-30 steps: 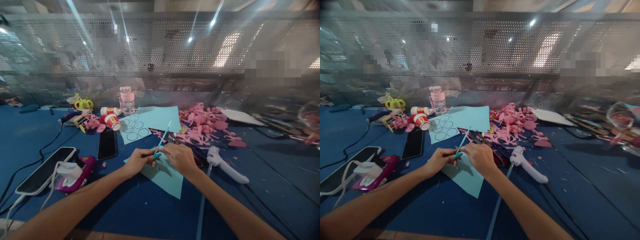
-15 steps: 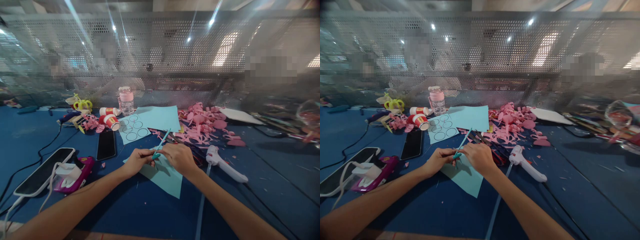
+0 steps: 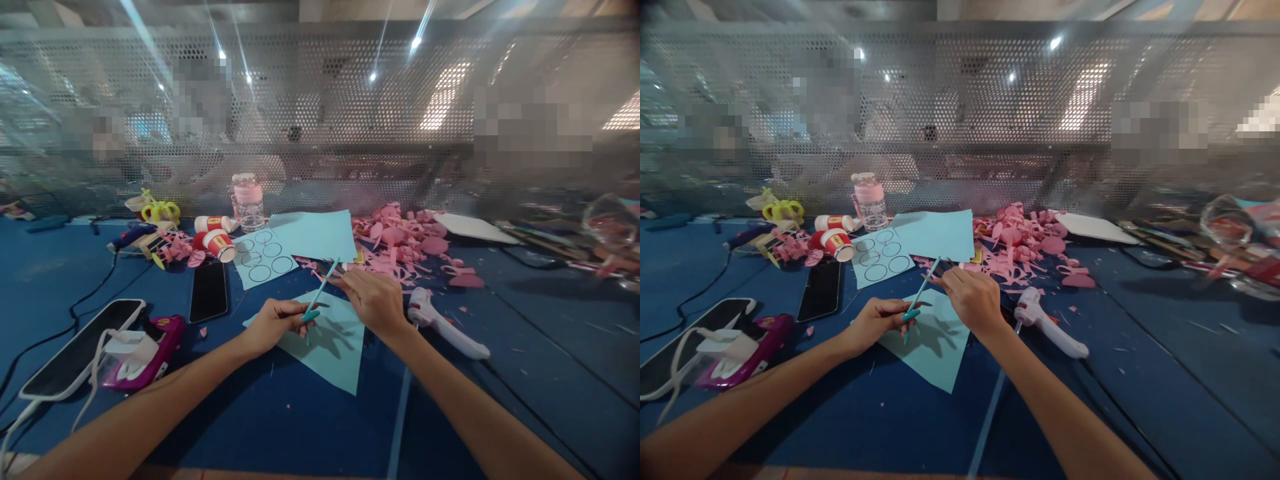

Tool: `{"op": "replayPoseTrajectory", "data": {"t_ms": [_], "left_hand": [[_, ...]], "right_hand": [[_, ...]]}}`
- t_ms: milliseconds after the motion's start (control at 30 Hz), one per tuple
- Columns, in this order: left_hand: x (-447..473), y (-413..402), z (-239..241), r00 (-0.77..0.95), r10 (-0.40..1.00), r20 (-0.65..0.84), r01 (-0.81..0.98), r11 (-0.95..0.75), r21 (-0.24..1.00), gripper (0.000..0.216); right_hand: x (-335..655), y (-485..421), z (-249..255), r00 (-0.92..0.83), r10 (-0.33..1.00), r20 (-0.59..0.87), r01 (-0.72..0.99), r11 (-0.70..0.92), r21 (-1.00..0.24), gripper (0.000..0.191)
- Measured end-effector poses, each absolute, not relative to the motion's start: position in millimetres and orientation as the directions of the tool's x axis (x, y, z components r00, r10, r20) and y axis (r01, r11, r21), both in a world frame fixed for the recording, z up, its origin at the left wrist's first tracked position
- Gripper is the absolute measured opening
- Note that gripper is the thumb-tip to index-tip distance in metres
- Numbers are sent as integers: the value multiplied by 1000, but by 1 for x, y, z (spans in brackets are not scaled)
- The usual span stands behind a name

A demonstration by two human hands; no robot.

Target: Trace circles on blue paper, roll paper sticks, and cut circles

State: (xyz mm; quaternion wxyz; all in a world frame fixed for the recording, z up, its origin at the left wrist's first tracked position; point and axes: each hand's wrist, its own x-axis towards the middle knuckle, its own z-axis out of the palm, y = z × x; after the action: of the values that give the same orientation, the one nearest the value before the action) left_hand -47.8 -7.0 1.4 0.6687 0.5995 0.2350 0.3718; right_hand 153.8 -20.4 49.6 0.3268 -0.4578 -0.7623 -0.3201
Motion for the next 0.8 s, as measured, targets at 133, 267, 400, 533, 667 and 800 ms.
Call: {"op": "replayPoseTrajectory", "data": {"t_ms": [133, 267, 400, 533, 667, 800], "left_hand": [[-48, -7, 2, 616, 772, 157, -190, -48, 981, 30], [-49, -5, -1, 610, 773, 176, -164, -95, 982, 30], [-49, -5, -1, 621, 764, 173, -167, -87, 982, 29], [-48, -6, 0, 615, 771, 164, -165, -77, 983, 29], [-48, -5, -1, 610, 774, 168, -156, -91, 984, 31], [-48, -4, -3, 606, 774, 183, -153, -112, 982, 33]], "right_hand": [[159, -19, 50, -303, 545, 782, 923, 373, 97, 39], [162, -18, 52, -241, 610, 755, 928, 373, -4, 42], [165, -17, 53, -204, 640, 741, 940, 340, -36, 43], [165, -17, 53, -192, 650, 735, 945, 325, -40, 40], [162, -17, 52, -289, 632, 719, 923, 384, 32, 42], [162, -17, 52, -272, 627, 730, 929, 369, 29, 43]]}}
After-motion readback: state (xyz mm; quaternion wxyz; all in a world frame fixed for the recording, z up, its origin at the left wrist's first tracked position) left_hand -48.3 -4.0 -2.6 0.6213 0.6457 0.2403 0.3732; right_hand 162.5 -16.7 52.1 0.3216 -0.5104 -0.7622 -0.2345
